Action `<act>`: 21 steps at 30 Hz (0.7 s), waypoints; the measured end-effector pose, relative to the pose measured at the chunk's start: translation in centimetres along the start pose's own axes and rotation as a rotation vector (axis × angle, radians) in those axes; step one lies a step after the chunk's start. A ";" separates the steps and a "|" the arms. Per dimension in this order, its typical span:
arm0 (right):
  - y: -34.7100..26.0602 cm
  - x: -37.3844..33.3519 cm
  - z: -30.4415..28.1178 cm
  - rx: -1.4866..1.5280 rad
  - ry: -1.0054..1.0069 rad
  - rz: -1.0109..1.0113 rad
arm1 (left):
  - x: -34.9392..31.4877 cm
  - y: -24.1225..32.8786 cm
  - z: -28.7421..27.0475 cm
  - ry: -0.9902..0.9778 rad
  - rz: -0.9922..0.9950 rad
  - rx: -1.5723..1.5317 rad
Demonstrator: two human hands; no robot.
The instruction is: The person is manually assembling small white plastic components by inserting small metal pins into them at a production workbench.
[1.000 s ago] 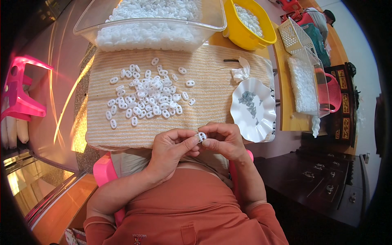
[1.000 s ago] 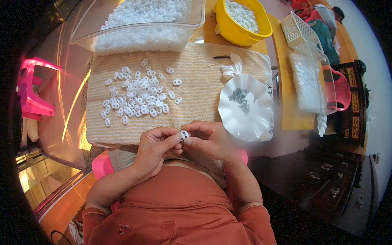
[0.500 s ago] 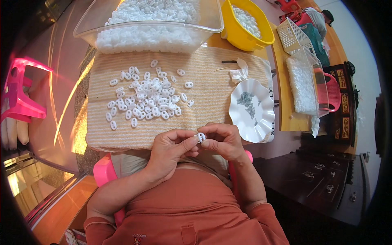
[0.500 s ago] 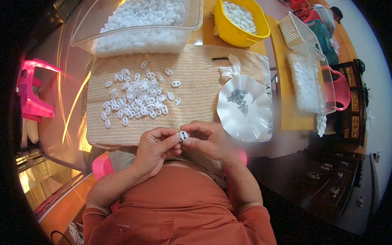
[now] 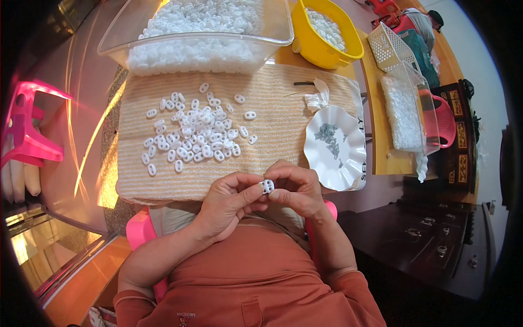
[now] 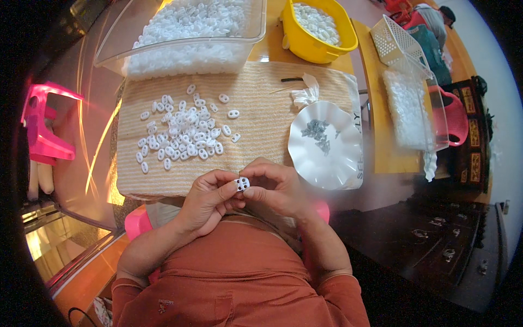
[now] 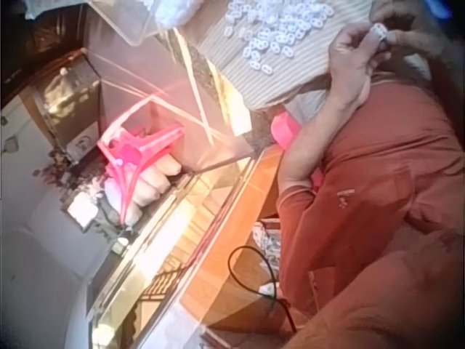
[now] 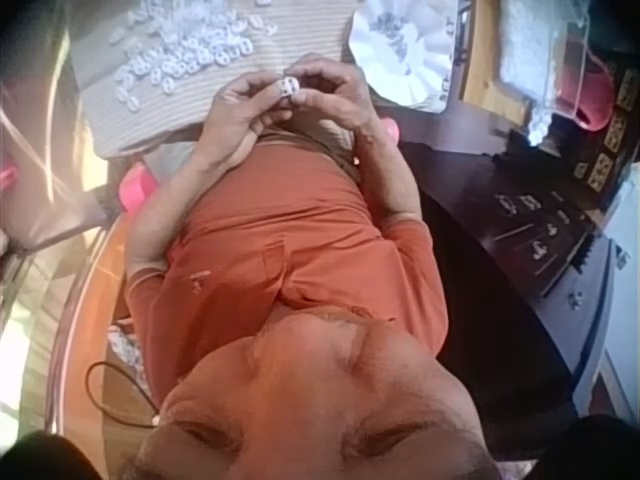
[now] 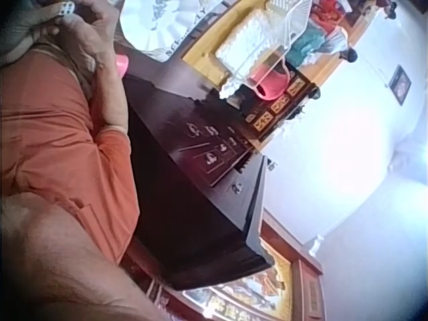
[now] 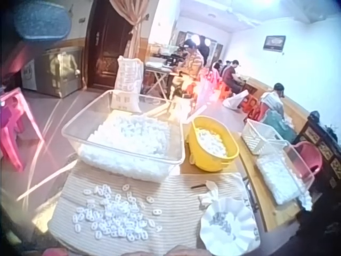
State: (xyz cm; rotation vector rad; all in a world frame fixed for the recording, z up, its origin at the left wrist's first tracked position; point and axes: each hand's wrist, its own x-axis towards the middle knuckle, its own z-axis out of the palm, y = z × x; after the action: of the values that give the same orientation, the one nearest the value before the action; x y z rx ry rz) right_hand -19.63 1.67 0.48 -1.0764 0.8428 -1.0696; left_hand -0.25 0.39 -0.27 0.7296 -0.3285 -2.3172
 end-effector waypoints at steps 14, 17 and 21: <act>0.0 -0.2 -0.4 -0.264 -0.003 -0.109 | 0.3 -0.3 -0.4 -0.072 -0.028 -0.042; 0.0 -0.1 -0.2 -0.236 0.003 -0.117 | 0.3 -0.2 -0.3 -0.062 -0.047 -0.040; -0.1 -0.2 0.0 -0.226 0.006 -0.116 | 0.3 -0.3 -0.2 -0.064 -0.046 -0.069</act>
State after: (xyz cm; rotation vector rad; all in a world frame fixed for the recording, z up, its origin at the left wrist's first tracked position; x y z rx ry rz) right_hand -19.75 1.82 0.62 -1.3250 0.9314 -1.0928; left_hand -0.52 0.43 -0.67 0.6368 -0.2612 -2.3864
